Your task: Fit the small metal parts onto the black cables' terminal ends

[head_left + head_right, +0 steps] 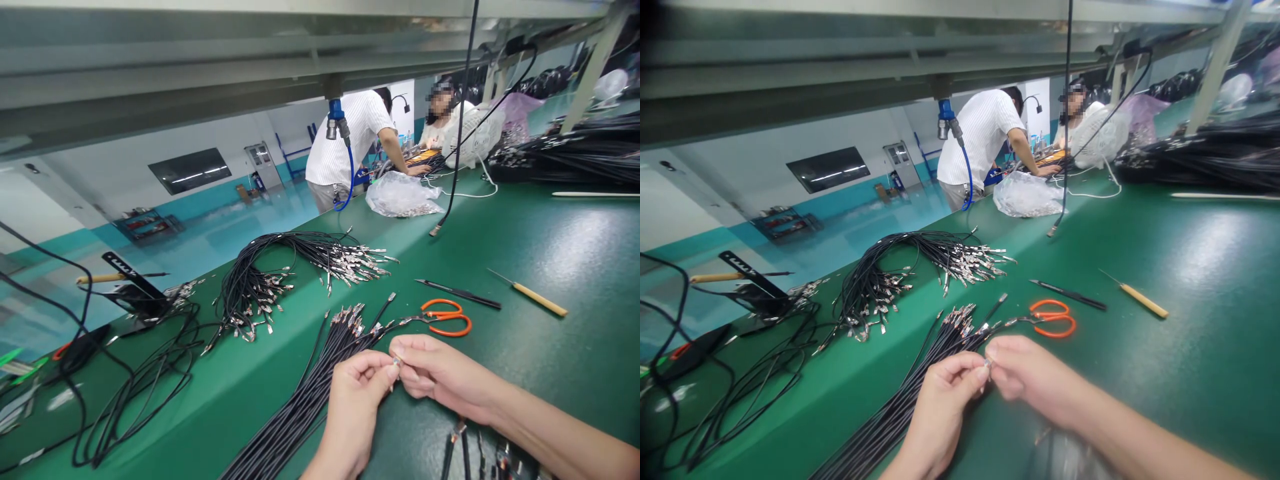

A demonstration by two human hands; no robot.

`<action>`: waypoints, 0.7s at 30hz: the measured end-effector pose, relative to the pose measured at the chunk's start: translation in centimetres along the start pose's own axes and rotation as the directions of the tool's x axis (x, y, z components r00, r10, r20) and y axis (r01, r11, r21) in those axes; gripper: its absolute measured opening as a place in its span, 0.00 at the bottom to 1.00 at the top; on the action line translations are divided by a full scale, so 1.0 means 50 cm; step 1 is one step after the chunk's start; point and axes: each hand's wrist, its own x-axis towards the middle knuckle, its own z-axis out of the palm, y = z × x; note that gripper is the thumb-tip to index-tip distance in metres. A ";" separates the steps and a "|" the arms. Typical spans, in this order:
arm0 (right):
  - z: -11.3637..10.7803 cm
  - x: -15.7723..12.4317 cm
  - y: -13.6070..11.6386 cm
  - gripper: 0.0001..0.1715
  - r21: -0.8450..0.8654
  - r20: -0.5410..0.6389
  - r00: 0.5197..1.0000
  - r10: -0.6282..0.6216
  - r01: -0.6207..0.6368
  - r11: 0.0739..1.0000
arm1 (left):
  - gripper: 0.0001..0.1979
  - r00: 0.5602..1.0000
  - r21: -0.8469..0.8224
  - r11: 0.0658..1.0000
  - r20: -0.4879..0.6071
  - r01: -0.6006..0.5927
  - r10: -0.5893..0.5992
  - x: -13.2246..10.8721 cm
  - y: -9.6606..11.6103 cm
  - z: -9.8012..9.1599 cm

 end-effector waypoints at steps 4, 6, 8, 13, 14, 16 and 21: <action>0.002 -0.002 -0.013 0.19 -0.381 -0.124 0.980 -0.153 0.096 0.920 | 0.05 1.000 0.008 1.000 -0.022 -0.001 0.002 0.002 -0.002 -0.002; 0.003 -0.004 -0.020 0.17 -0.598 -0.127 0.955 -0.270 0.144 0.788 | 0.04 0.999 0.021 1.000 -0.031 -0.007 0.008 0.004 -0.003 -0.003; 0.004 -0.007 -0.024 0.15 -0.737 -0.102 0.930 -0.353 0.167 0.654 | 0.04 0.999 0.036 0.999 -0.041 -0.011 0.013 0.004 -0.004 -0.003; 0.006 -0.010 -0.025 0.13 -0.868 -0.061 0.904 -0.422 0.162 0.470 | 0.05 0.998 0.034 0.999 -0.056 -0.008 0.010 0.003 -0.004 -0.001; 0.006 -0.009 -0.024 0.12 -0.886 -0.054 0.900 -0.432 0.157 0.437 | 0.05 0.998 0.032 0.999 -0.058 -0.005 0.006 0.003 -0.003 -0.001; 0.004 -0.008 -0.022 0.12 -0.917 -0.038 0.890 -0.454 0.150 0.370 | 0.05 0.998 0.029 1.000 -0.058 -0.001 0.002 0.001 -0.002 0.001; 0.000 -0.009 -0.018 0.12 -0.955 0.003 0.877 -0.481 0.144 0.258 | 0.06 0.999 0.018 1.000 -0.053 -0.002 0.003 -0.001 0.002 0.003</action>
